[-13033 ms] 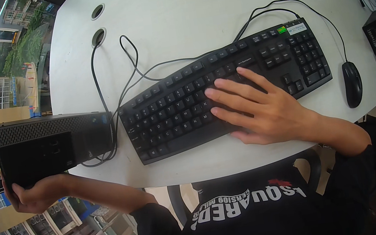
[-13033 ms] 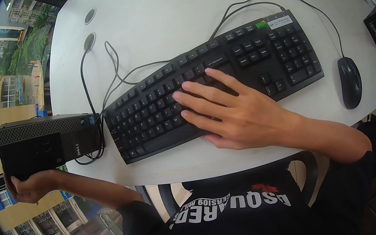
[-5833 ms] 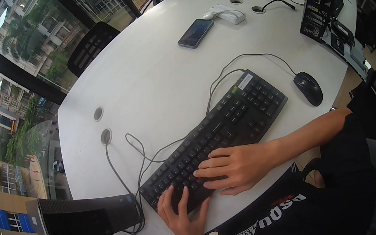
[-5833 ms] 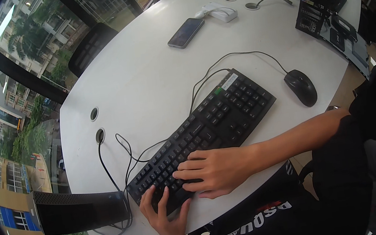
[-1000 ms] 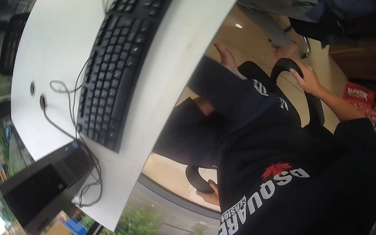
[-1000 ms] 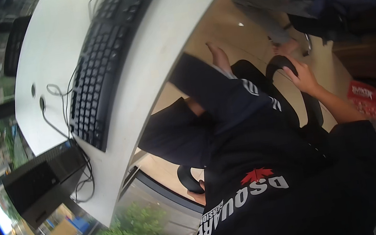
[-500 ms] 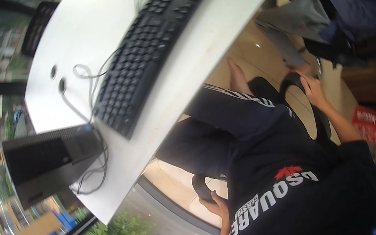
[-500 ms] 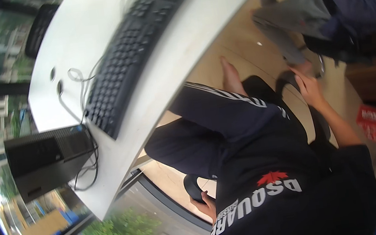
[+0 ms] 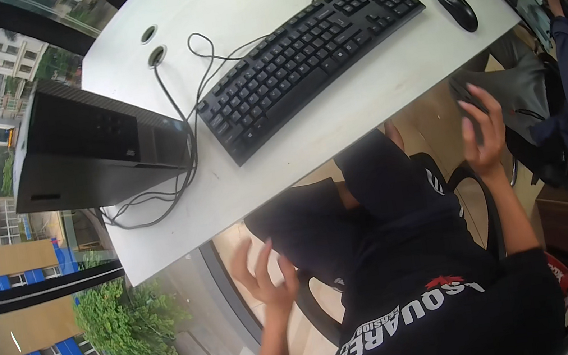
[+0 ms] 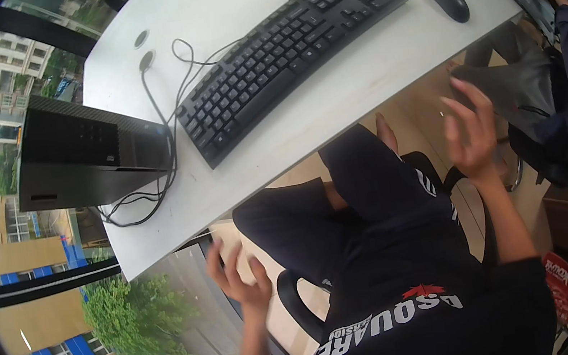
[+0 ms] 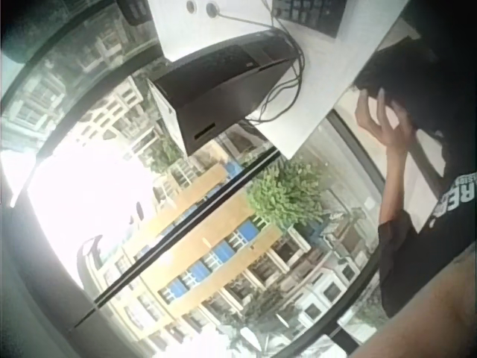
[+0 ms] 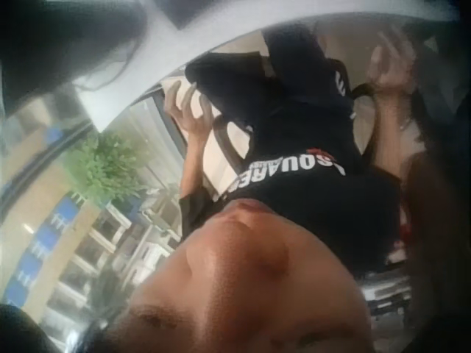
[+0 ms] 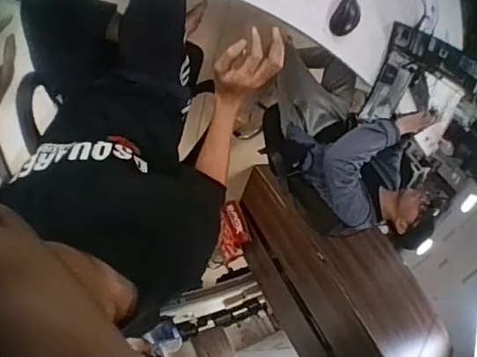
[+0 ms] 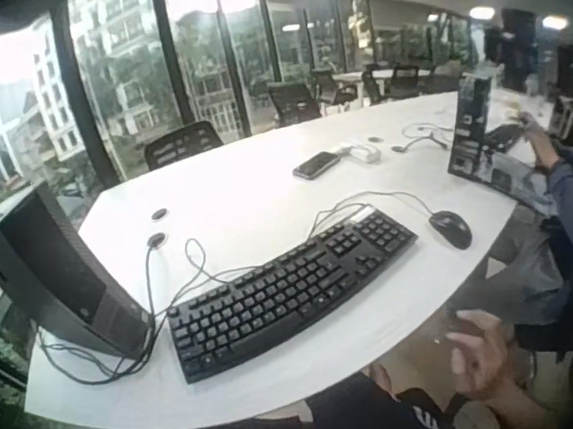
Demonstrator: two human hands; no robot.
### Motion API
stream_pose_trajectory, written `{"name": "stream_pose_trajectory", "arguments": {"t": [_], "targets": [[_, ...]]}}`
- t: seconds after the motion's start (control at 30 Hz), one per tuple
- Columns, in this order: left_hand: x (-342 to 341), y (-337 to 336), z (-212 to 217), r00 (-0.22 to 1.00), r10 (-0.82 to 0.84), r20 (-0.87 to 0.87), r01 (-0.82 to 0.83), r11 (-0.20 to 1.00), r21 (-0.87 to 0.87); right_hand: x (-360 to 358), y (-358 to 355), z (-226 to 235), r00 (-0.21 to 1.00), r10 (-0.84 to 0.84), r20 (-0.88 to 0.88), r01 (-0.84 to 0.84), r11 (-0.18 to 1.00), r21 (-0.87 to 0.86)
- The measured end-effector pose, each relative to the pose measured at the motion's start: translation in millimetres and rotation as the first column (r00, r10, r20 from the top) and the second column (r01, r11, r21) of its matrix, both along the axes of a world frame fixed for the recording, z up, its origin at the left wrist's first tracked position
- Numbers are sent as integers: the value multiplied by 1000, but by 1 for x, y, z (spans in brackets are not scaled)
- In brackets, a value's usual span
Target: The person is reassembling a small form factor computer, installing internal bays, connecting various cables (power, VGA, ethernet), and testing the keyboard.
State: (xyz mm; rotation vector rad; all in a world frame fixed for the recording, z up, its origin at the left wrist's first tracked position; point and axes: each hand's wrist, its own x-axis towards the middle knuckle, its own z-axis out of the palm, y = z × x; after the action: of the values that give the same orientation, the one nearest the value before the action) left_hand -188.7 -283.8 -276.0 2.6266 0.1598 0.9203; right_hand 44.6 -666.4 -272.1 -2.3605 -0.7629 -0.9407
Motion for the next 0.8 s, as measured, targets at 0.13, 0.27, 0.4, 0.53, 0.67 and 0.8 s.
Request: {"name": "stream_pose_trajectory", "arguments": {"t": [0.13, 0.27, 0.4, 0.53, 0.67, 0.8], "targets": [[124, 13, 52, 977, -163, 138, 137, 974, 180, 71, 110, 56, 873, 472, 122, -462, 881, -102], [193, 19, 50, 986, -131, 107, 108, 975, 196, 118, 196, 58, 707, 702, 83, -679, 707, -196], [217, 14, 36, 990, -105, 93, 89, 982, 168, 145, 218, 36, 630, 774, -68, -775, 620, -119], [217, 7, 42, 995, -98, 26, 94, 988, 123, 146, 210, 32, 614, 787, 53, -754, 605, -257], [221, 14, 39, 995, -101, 21, 93, 969, 227, 148, 215, 31, 633, 774, 35, -760, 629, -167], [220, 16, 41, 995, -97, -20, 99, 971, 219, 147, 216, 31, 603, 798, 18, -783, 596, -177]]}}
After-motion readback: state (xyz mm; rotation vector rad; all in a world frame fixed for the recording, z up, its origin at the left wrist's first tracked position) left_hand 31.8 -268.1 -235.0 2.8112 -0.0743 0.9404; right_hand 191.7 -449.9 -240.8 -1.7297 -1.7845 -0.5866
